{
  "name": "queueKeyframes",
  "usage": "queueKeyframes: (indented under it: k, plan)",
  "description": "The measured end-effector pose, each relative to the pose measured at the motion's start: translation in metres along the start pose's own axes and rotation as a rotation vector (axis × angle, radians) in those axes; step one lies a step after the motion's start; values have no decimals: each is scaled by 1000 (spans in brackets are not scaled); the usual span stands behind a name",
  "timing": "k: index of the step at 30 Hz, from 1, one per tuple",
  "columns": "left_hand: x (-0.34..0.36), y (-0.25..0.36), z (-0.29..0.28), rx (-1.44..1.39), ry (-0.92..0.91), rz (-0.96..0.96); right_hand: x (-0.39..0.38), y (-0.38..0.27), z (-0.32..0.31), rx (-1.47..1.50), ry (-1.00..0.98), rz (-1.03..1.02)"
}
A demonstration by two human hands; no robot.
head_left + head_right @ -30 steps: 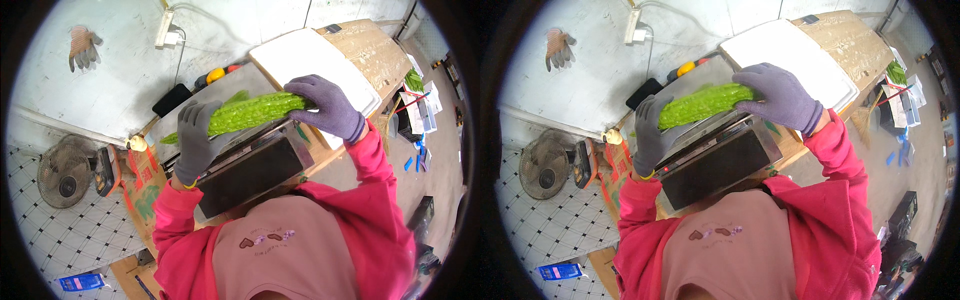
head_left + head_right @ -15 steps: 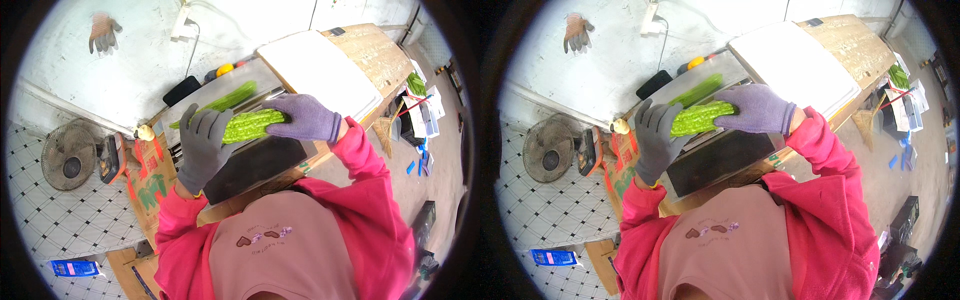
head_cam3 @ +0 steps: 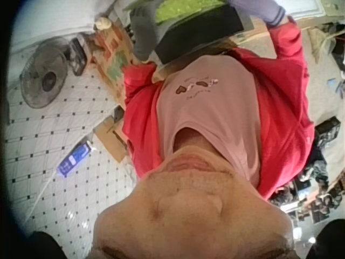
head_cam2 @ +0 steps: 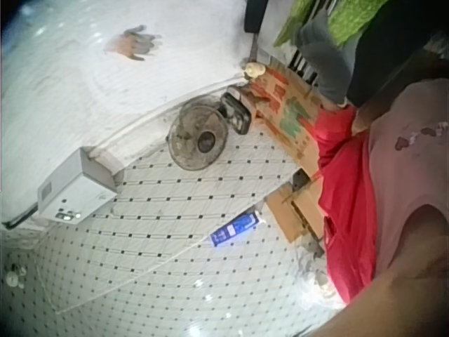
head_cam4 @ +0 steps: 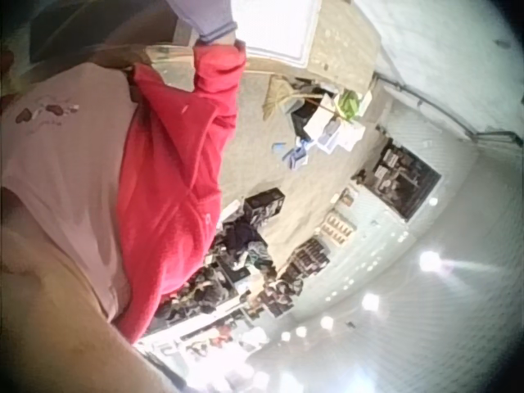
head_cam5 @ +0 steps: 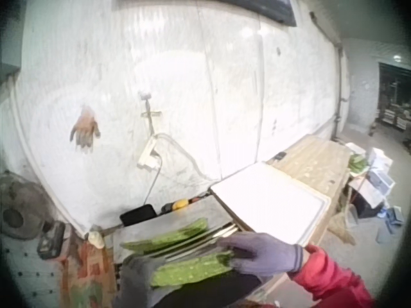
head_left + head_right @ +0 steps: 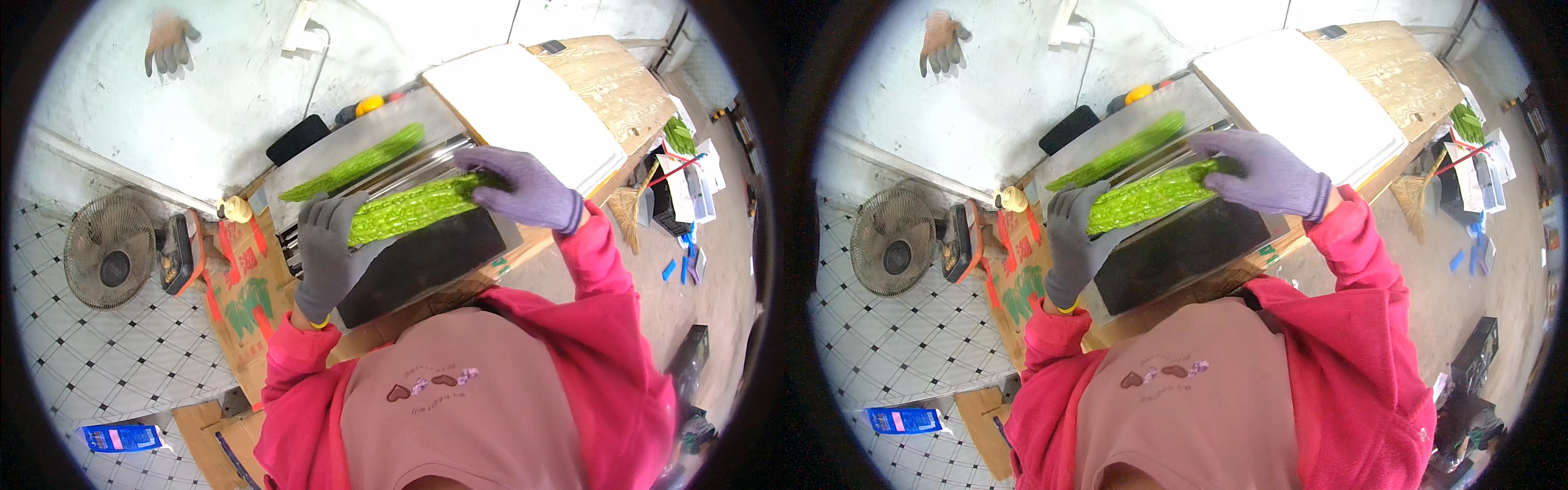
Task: The person removes bitter melons from blue foam nets, trims their ends with a knife, and places them on a digital scale. They then move to a table and arrange the trimmed bitter melons on a metal tray.
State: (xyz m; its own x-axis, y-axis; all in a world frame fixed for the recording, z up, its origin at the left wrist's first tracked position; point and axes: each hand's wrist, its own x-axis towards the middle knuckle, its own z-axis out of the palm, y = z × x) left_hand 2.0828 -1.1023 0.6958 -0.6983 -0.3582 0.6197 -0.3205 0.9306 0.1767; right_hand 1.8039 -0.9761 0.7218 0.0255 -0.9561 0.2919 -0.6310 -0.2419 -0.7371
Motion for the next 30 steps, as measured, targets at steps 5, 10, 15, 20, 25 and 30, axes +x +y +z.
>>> queueKeyframes:
  k: [5,10,15,20,25,30]
  plan:
    - [-6,-5,0,-114,44,-77,-14,7,-12,-85,111,14]
    - [-4,-6,1,-162,30,-122,-17,14,-13,-207,185,-39]
    - [0,-6,4,-207,34,-132,-21,22,-12,-209,200,21]
    - [4,-2,5,-45,43,-51,-25,34,-9,-145,197,71]
    - [8,1,7,47,85,31,-25,35,-7,-234,209,107]
    - [16,5,13,97,65,102,-17,23,-6,-389,200,-85]
